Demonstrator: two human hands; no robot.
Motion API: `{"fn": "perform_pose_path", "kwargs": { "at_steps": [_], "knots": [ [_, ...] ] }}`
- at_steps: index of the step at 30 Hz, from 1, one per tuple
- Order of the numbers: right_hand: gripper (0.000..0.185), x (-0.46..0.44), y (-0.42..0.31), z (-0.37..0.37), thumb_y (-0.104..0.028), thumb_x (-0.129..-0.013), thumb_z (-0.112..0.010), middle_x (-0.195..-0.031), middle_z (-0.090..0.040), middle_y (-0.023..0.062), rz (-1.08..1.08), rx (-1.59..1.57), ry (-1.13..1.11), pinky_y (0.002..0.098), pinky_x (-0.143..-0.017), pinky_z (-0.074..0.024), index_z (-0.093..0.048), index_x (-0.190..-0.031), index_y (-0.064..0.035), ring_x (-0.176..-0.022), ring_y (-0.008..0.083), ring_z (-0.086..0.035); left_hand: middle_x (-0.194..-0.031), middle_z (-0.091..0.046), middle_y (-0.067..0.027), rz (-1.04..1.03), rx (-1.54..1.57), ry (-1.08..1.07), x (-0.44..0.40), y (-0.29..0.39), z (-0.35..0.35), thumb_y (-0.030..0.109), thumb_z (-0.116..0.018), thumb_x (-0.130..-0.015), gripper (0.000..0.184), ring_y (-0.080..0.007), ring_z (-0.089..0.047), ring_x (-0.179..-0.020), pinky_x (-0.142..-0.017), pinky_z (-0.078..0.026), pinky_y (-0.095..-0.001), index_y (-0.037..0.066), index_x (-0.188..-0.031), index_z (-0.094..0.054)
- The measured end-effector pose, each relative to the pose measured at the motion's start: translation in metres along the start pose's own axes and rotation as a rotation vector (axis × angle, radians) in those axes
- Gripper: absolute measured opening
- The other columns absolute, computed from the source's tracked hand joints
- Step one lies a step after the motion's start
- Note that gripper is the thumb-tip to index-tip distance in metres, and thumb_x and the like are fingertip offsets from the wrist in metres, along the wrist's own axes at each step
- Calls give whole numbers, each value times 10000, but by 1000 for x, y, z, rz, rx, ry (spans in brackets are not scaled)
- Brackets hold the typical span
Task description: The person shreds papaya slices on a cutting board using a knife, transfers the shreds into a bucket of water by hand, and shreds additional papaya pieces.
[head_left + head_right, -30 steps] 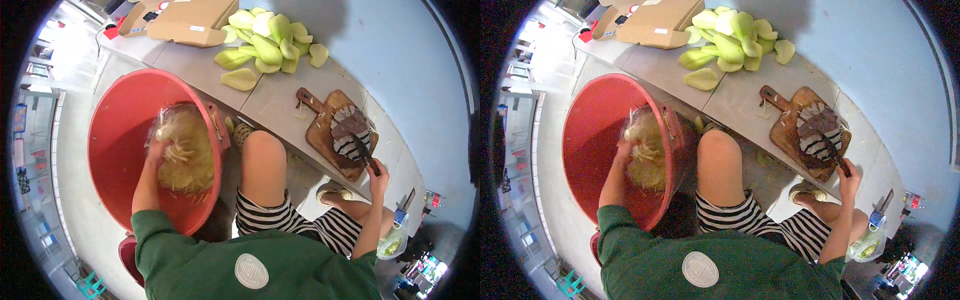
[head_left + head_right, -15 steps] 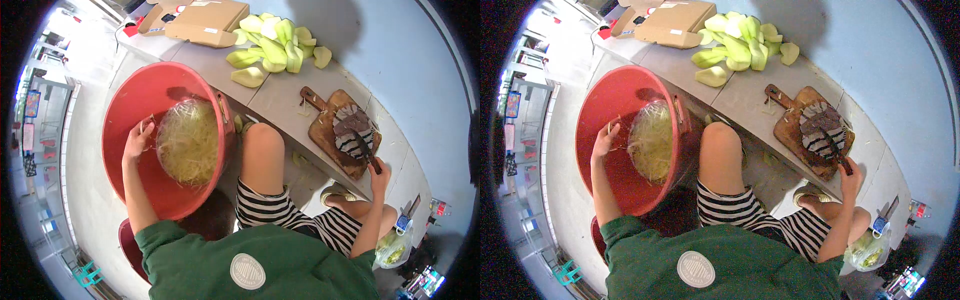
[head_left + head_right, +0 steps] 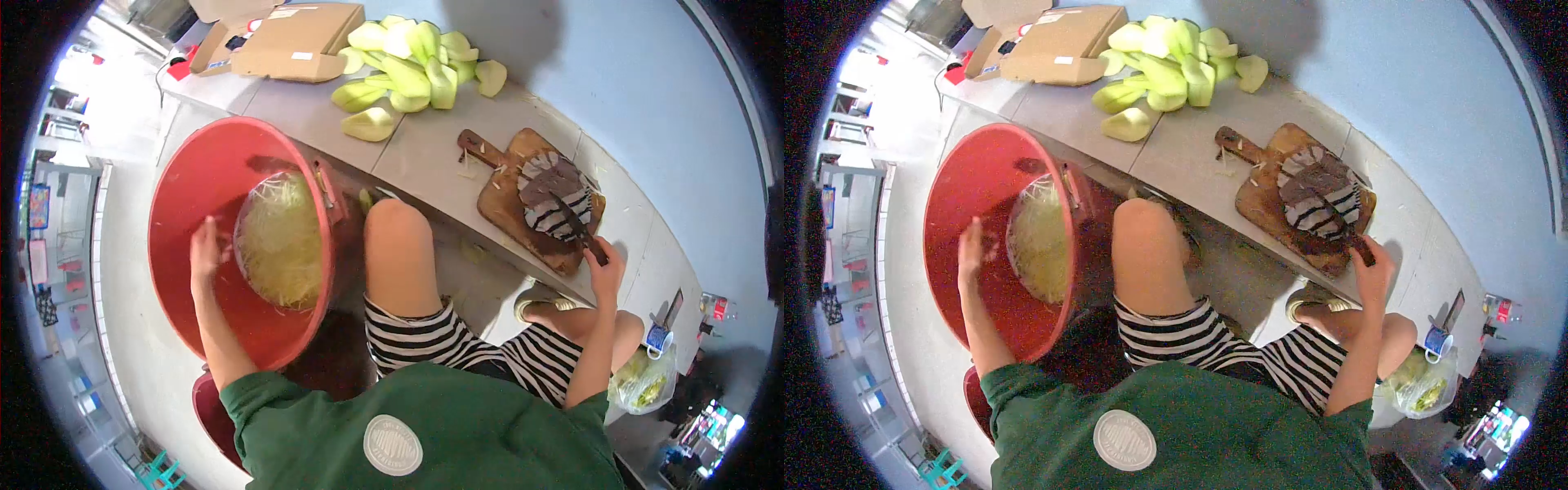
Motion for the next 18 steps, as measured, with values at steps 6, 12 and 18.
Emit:
{"fn": "perform_pose_path", "kwargs": {
  "at_steps": [6,12,18],
  "knots": [
    [353,-1,-16,6,-83,-822,-780,-1045,-748,161,18,-23,-10,336,-843,-545,-724,-1166,-32,-919,226,-716,-1591,-362,-228,-327,581,52,3,-2,15,143,-383,-1066,557,-326,-361,-1477,-1161,-374,-473,115,-1606,-255],
    [337,-3,-19,4,-74,-816,-782,-1026,-741,162,-50,-101,-50,345,-851,-545,-723,-1143,-15,-918,255,-714,-1569,-401,-228,-371,-713,18,-17,-27,1,-21,-417,-975,613,-318,-572,-1293,-1111,-418,-427,70,-1573,-322],
    [339,1,-29,8,-88,-822,-780,-1014,-730,160,-42,-82,5,364,-842,-543,-719,-1151,-36,-915,273,-711,-1375,-612,-216,-404,23,-71,-52,-87,-15,-39,-388,-956,489,-304,-662,-1156,-1067,-441,-384,-55,-1432,-498]
  ]
}}
Point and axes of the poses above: each hand's wrist, its own x-axis away from the middle knuckle, its own z-axis out of the back of the hand, y = z × x, the point moved 3 cm from there along -x, towards the middle knuckle
